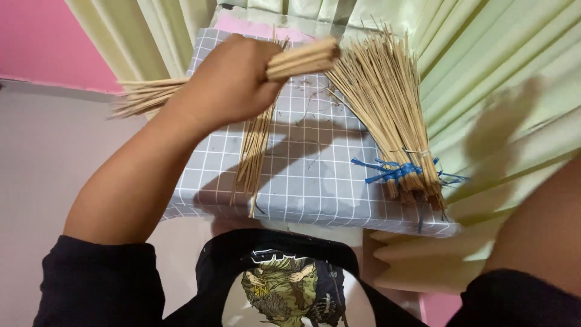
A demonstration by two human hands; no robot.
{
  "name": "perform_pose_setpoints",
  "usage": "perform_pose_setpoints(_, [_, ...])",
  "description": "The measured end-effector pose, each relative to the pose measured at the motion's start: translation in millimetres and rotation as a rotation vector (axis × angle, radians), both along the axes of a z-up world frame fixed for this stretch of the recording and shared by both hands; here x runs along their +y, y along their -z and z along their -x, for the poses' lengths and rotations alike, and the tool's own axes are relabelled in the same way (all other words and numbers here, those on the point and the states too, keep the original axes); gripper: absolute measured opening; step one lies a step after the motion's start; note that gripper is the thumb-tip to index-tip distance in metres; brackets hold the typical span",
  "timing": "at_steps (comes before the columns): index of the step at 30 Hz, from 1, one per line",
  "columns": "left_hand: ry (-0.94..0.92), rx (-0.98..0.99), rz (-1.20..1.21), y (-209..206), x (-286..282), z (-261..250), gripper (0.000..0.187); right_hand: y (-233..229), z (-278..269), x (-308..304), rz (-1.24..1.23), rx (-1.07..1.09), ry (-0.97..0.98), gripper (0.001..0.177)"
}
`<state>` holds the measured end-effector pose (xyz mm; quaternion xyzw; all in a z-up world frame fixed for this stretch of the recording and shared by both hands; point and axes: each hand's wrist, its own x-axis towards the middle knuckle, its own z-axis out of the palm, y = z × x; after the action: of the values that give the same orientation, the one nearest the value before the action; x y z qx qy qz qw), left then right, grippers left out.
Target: The person is organizing and bundling long thin sticks by aligning them and tying them with string on a table.
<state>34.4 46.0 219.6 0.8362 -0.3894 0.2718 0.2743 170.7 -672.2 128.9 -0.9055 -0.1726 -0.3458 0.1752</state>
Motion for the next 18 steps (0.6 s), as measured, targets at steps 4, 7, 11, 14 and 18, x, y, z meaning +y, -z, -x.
perform_pose_setpoints(4, [-0.228, 0.022, -0.237, -8, -20, 2, 0.012, -135, 106, 350, -0.050, 0.122, -0.284, 0.036])
perform_pose_setpoints(7, [-0.202, -0.043, -0.243, -6, -24, 20, 0.013, -86, 158, 447, -0.235, 0.435, -0.836, 0.076])
perform_pose_setpoints(11, [-0.261, -0.029, -0.319, -3, -16, 24, 0.013, -39, 118, 454, -0.503, 0.601, -1.149, 0.056])
perform_pose_setpoints(14, [-0.300, 0.025, -0.402, 11, -7, 15, 0.012, -47, 128, 448, -0.225, 0.474, -0.723, 0.026])
perform_pose_setpoints(18, [-0.344, 0.047, -0.409, 34, -2, -2, 0.010, -60, 141, 435, 0.185, 0.530, -0.353, 0.017])
